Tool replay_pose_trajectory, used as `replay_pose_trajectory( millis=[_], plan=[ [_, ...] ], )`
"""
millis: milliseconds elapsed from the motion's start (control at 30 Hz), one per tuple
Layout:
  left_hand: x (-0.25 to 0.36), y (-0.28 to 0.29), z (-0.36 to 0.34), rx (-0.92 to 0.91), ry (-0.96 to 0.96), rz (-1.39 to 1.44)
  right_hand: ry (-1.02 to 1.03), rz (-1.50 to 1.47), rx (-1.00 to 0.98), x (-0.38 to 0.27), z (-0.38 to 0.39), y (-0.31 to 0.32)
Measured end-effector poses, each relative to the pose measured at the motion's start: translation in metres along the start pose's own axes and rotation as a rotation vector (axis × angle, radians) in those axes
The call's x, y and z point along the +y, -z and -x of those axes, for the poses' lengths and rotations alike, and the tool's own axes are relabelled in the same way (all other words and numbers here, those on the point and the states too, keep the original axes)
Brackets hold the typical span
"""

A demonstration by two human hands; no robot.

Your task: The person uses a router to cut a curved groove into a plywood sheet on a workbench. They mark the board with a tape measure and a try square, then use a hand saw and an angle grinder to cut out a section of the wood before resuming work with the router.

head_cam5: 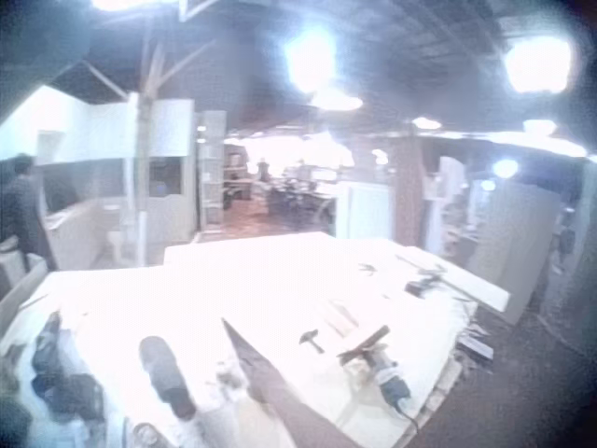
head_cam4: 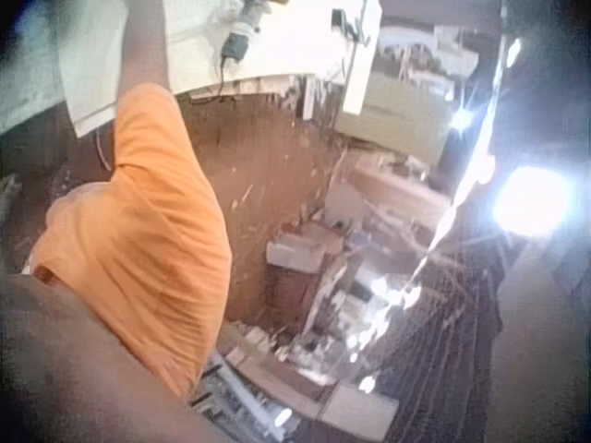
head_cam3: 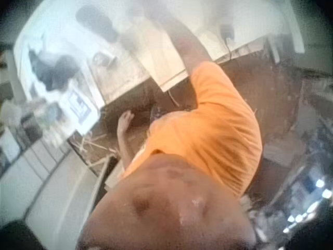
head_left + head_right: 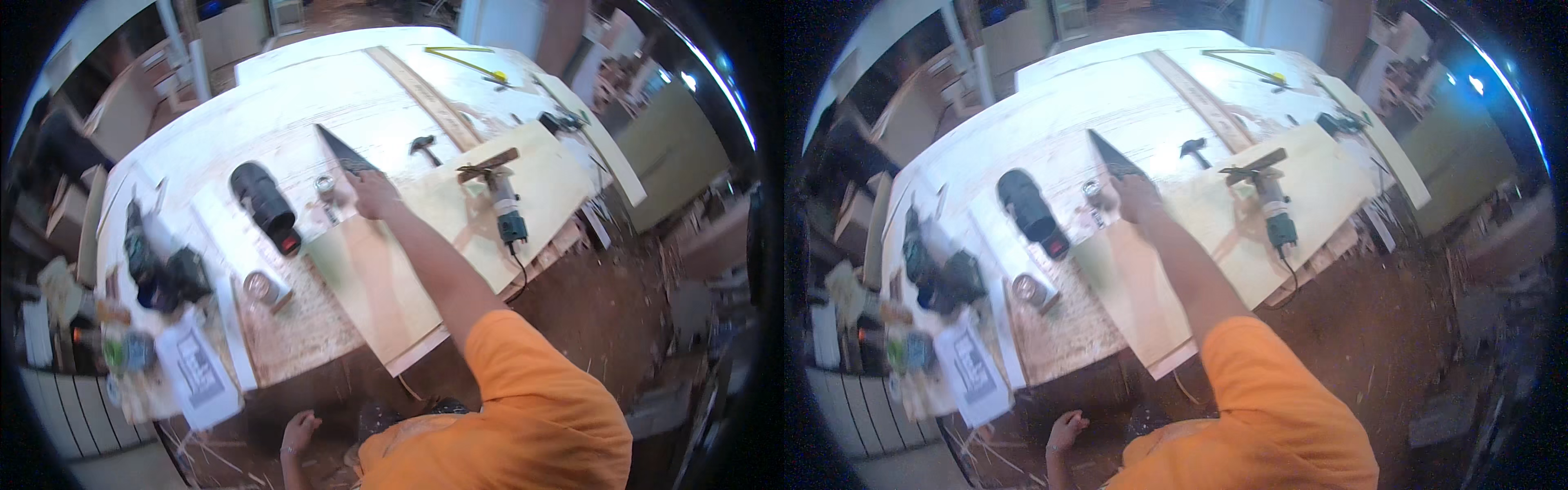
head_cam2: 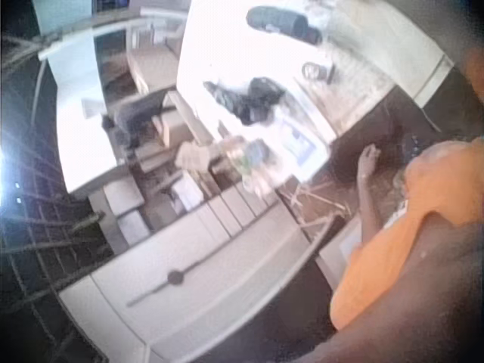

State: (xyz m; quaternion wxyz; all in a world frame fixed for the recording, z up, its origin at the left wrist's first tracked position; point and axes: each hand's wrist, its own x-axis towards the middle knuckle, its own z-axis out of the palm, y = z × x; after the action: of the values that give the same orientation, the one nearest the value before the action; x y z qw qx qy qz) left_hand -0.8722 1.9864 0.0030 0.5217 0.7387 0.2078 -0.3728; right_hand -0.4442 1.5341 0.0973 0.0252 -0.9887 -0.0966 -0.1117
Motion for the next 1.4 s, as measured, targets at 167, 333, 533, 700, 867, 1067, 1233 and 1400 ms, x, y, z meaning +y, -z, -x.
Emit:
replay_pose_trajectory(
  millis=[167,333,533,700,867,1067,1233,1400],
  plan=[
    [0.101,0.008,-0.012,-0.685,0.125,-0.13,0.038,-0.126,0.342,-0.012,0.027,0.021],
    [0.24,-0.085,-0.015,-1.115,-0.106,-0.511,0.116,-0.4,0.173,-0.02,0.227,0.076],
    [0.363,-0.265,0.003,-1.249,-0.261,-0.671,-0.826,-0.52,-0.142,0.093,0.51,0.139],
    [0.388,-0.453,0.015,-1.137,-0.444,-0.684,-1.236,-0.441,0.028,0.196,0.662,0.151],
    [0.418,-0.619,0.07,-1.075,-0.661,-0.848,-1.232,-0.617,-0.058,0.279,0.709,0.17],
    [0.453,-0.711,0.053,-0.953,-0.559,-1.331,-1.055,-0.855,-0.003,0.414,0.683,0.183],
    [0.43,-0.757,-0.046,-0.812,-0.458,-1.611,-0.885,-0.857,0.025,0.552,0.616,0.224],
    [0.473,-0.87,-0.076,-0.739,-0.639,-1.452,-0.755,-0.71,0.014,0.699,0.572,0.236]
  ],
)
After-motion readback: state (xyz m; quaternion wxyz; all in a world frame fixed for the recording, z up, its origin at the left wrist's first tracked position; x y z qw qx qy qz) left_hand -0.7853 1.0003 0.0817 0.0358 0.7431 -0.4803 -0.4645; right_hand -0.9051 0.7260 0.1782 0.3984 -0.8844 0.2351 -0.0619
